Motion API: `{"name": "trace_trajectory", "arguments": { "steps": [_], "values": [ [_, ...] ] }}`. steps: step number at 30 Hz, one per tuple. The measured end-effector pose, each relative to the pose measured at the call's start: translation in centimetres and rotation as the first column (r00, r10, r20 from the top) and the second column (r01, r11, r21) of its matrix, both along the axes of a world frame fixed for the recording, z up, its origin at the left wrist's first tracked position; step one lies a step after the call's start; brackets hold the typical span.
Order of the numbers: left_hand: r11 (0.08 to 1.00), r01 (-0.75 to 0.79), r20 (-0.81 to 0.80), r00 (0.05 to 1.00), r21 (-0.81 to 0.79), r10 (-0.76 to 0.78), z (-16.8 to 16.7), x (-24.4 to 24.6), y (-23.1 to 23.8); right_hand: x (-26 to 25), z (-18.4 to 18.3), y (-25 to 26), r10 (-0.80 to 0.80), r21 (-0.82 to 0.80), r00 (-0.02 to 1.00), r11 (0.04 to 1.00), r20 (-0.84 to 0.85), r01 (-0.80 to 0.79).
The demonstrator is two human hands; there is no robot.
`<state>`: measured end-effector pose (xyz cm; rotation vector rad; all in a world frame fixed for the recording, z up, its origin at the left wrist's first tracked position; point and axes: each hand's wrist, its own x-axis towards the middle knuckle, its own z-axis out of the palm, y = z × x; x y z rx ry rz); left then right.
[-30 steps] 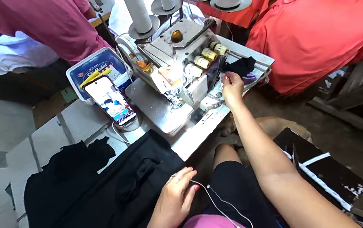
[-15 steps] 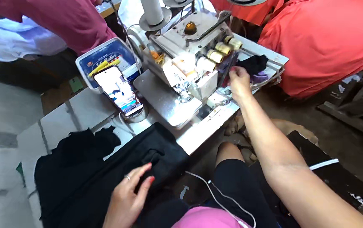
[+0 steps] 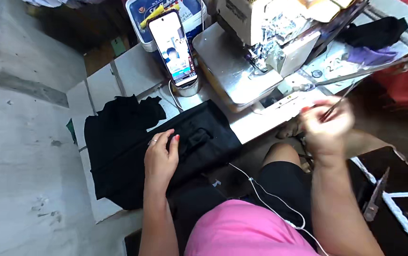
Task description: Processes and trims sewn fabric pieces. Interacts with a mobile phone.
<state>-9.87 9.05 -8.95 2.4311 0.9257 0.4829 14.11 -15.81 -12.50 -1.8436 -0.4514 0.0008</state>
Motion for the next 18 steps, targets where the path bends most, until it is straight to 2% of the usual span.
{"name": "trace_trajectory", "arguments": {
  "steps": [3,6,8,10,12,13,16,18],
  "values": [
    [0.995,0.069,-0.106,0.991,-0.075,-0.076,0.1,-0.3,0.7,-5.0,-0.2,4.1,0.33,-0.037,0.934,0.944,0.136,-0.328],
    [0.984,0.164,-0.091,0.981,-0.065,-0.169,-0.4,-1.3,0.0,-6.7,-0.1,8.9,0.532,-0.121,0.796,0.845,0.287,-0.521],
    [0.987,0.148,-0.069,0.986,-0.067,-0.152,-0.7,-1.6,-0.9,-7.3,0.3,11.8,0.652,-0.199,0.73,0.758,0.206,-0.621],
    [0.993,0.115,-0.06,0.991,-0.036,-0.117,-1.1,-1.7,-1.4,-7.2,1.0,13.9,0.763,-0.332,0.646,0.615,0.022,-0.715],
    [0.989,0.144,-0.074,0.986,-0.044,-0.148,-1.1,-2.2,-1.1,-7.1,1.7,14.9,0.807,-0.408,0.578,0.491,-0.118,-0.77],
    [0.981,0.178,-0.087,0.979,-0.076,-0.184,-1.0,-2.5,-0.8,-7.2,1.9,14.9,0.81,-0.407,0.575,0.489,-0.119,-0.772],
    [0.96,0.23,-0.106,0.963,-0.158,-0.247,-0.7,-2.4,-0.6,-7.3,1.9,13.6,0.76,-0.258,0.65,0.63,0.01,-0.732],
    [0.962,0.235,-0.031,0.97,-0.139,-0.241,-0.6,-1.4,-1.0,-6.9,2.4,12.5,0.714,-0.13,0.699,0.696,0.029,-0.706]
  ]
}}
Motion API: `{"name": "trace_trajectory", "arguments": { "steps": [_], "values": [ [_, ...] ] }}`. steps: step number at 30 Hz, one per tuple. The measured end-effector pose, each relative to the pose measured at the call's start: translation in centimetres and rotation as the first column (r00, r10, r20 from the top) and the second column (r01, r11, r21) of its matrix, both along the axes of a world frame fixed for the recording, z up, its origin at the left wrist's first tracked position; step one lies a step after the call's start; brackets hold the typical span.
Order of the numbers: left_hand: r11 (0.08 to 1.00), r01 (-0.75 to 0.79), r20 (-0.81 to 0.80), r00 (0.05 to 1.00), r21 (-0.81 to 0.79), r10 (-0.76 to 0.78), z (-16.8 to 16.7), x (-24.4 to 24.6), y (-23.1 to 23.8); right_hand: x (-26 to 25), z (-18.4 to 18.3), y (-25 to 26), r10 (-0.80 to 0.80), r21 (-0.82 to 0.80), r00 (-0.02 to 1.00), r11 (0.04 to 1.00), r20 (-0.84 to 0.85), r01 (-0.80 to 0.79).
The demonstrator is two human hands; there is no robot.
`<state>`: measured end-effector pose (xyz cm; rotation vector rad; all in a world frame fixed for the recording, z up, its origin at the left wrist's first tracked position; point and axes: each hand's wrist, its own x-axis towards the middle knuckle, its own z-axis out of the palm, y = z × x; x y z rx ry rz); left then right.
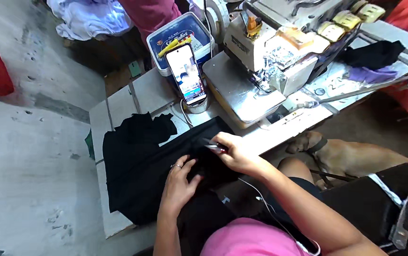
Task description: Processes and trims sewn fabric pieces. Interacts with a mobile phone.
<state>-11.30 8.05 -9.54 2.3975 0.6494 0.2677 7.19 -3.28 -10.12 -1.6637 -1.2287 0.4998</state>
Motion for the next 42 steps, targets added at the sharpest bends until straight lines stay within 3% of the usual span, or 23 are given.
{"name": "trace_trajectory", "arguments": {
  "steps": [3,7,10,13,20,25,31,35,40,42],
  "values": [
    [1.0,0.002,0.235,0.972,-0.024,0.004,0.3,2.0,-0.4,1.2,0.7,-1.5,-0.085,0.084,0.991,0.992,-0.103,0.094],
    [0.969,0.168,0.421,0.903,-0.179,-0.079,1.2,4.2,-0.6,2.9,1.9,-3.1,-0.202,0.151,0.95,0.958,-0.239,0.242],
    [0.953,0.223,0.398,0.909,-0.206,-0.126,1.5,6.2,-2.7,2.6,2.1,-3.6,-0.226,0.225,0.937,0.931,-0.267,0.289],
    [0.981,0.17,0.38,0.917,-0.096,-0.121,0.6,7.8,-4.7,2.0,2.1,-3.8,-0.2,0.257,0.953,0.932,-0.227,0.257],
    [0.985,0.109,0.423,0.905,-0.135,-0.042,1.1,7.2,-3.9,2.7,1.2,-4.2,-0.214,0.268,0.964,0.931,-0.156,0.25],
    [0.993,0.08,0.456,0.889,-0.085,-0.033,1.2,6.2,-2.9,2.3,-0.4,-4.0,-0.405,0.277,0.914,0.878,0.0,0.39],
    [0.94,0.201,0.56,0.829,-0.277,-0.012,2.6,6.4,-3.5,-0.1,0.0,-4.3,-0.191,0.404,0.981,0.895,-0.037,0.19],
    [0.883,0.221,0.569,0.82,-0.415,0.062,3.6,6.2,-4.2,-0.8,-0.3,-4.2,-0.161,0.423,0.978,0.883,-0.133,0.203],
    [0.799,0.31,0.613,0.785,-0.515,0.091,4.2,5.6,-4.3,-0.2,0.2,-4.9,0.049,0.471,0.953,0.876,-0.3,0.103],
    [0.744,0.366,0.648,0.753,-0.559,0.116,4.0,5.6,-4.2,-0.4,-0.1,-4.5,0.015,0.511,0.95,0.846,-0.311,0.154]
  ]
}}
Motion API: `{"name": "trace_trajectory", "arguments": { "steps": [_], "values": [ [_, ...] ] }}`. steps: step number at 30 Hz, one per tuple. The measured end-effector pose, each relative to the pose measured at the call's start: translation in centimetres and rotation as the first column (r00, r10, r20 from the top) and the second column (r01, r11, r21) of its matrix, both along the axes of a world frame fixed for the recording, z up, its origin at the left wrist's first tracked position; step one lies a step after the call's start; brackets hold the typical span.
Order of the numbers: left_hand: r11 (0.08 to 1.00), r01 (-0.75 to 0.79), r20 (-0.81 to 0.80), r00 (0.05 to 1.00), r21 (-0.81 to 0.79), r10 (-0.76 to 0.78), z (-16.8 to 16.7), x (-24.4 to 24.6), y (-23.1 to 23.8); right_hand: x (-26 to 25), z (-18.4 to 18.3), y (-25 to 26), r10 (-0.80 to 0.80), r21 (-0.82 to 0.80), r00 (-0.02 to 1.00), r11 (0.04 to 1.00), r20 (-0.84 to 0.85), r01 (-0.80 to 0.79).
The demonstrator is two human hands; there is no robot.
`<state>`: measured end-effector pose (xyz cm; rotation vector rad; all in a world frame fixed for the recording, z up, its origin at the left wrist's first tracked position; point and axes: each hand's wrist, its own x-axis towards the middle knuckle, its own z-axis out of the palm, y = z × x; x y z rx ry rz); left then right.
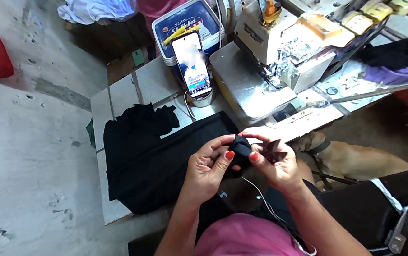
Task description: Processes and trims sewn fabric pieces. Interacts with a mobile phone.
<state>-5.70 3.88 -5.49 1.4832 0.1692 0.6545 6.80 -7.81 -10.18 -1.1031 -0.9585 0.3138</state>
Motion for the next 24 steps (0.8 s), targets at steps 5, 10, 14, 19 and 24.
{"name": "trace_trajectory", "arguments": {
  "steps": [5,10,14,19,24],
  "values": [
    [0.996,0.042,0.092,0.995,-0.077,-0.035,-0.2,0.4,0.5,0.4,0.2,0.4,-0.232,-0.036,0.969,0.971,0.084,0.236],
    [0.992,-0.105,-0.026,0.994,0.073,0.107,0.1,1.4,-0.3,1.4,1.5,-0.6,-0.253,-0.12,0.967,0.96,0.025,0.254],
    [0.975,-0.086,-0.048,0.994,0.206,0.098,-0.3,1.8,-0.5,0.7,1.0,-0.8,-0.108,-0.131,0.994,0.985,0.026,0.11],
    [0.95,-0.02,-0.115,0.992,0.311,0.058,-0.9,2.1,-1.1,-0.1,1.0,-0.7,-0.17,-0.123,0.976,0.98,-0.133,0.154],
    [0.978,-0.061,-0.244,0.964,0.197,0.11,-1.1,2.6,-0.9,0.2,1.3,-0.6,-0.222,-0.076,0.957,0.975,-0.186,0.211]
  ]
}}
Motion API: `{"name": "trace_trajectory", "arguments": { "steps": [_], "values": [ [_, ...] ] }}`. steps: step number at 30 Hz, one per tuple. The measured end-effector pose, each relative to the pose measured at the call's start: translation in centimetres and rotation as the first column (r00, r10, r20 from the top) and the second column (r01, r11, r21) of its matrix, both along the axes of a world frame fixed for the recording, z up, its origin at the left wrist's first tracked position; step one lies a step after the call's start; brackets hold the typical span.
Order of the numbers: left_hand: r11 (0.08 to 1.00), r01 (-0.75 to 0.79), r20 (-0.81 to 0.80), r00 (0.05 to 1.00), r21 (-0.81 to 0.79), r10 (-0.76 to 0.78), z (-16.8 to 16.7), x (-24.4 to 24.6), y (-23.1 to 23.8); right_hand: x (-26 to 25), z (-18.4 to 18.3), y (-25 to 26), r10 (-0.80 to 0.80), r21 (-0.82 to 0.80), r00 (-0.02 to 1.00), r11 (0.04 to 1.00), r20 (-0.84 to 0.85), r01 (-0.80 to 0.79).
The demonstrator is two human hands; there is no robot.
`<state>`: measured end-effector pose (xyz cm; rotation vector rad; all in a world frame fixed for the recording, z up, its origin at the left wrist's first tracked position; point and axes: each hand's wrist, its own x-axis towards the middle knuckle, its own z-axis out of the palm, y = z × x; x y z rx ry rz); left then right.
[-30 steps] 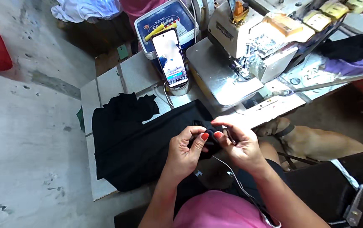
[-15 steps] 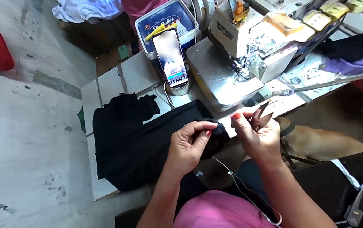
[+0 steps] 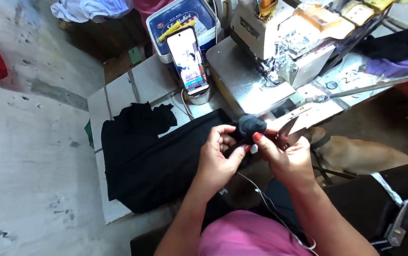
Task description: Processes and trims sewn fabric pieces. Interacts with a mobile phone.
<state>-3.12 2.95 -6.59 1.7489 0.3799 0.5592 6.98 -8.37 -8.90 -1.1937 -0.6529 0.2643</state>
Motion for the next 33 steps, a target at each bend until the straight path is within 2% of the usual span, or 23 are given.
{"name": "trace_trajectory", "arguments": {
  "steps": [3,7,11,14,17,22,28,33],
  "values": [
    [0.989,0.112,-0.133,0.983,-0.098,-0.124,0.9,1.3,1.0,1.2,0.2,0.2,-0.043,-0.027,0.999,0.999,-0.009,0.042],
    [0.961,0.274,-0.147,0.952,0.03,-0.267,1.6,4.9,2.7,3.7,0.8,0.8,-0.1,-0.054,0.994,0.994,-0.044,0.097],
    [0.946,0.281,-0.115,0.958,0.16,-0.264,2.7,8.3,3.2,5.8,1.1,1.3,-0.206,-0.003,0.959,0.978,-0.193,0.209],
    [0.925,0.355,-0.117,0.933,0.132,-0.341,2.5,9.6,3.4,6.4,1.0,1.1,-0.218,-0.027,0.95,0.976,-0.223,0.218],
    [0.888,0.442,-0.228,0.884,0.125,-0.408,2.6,10.2,4.0,6.8,0.9,0.9,-0.239,-0.074,0.941,0.971,-0.239,0.228],
    [0.87,0.493,-0.321,0.827,0.021,-0.461,3.3,11.5,4.9,7.9,1.0,0.1,-0.209,-0.219,0.939,0.964,-0.274,0.151],
    [0.869,0.493,-0.356,0.803,-0.054,-0.478,4.0,12.5,5.7,8.3,0.3,-1.7,-0.004,-0.061,0.962,0.998,-0.273,-0.013],
    [0.869,0.493,-0.384,0.796,-0.037,-0.468,4.4,12.7,5.9,7.4,0.2,-3.7,-0.034,-0.289,0.988,0.957,-0.149,-0.01]
  ]
}}
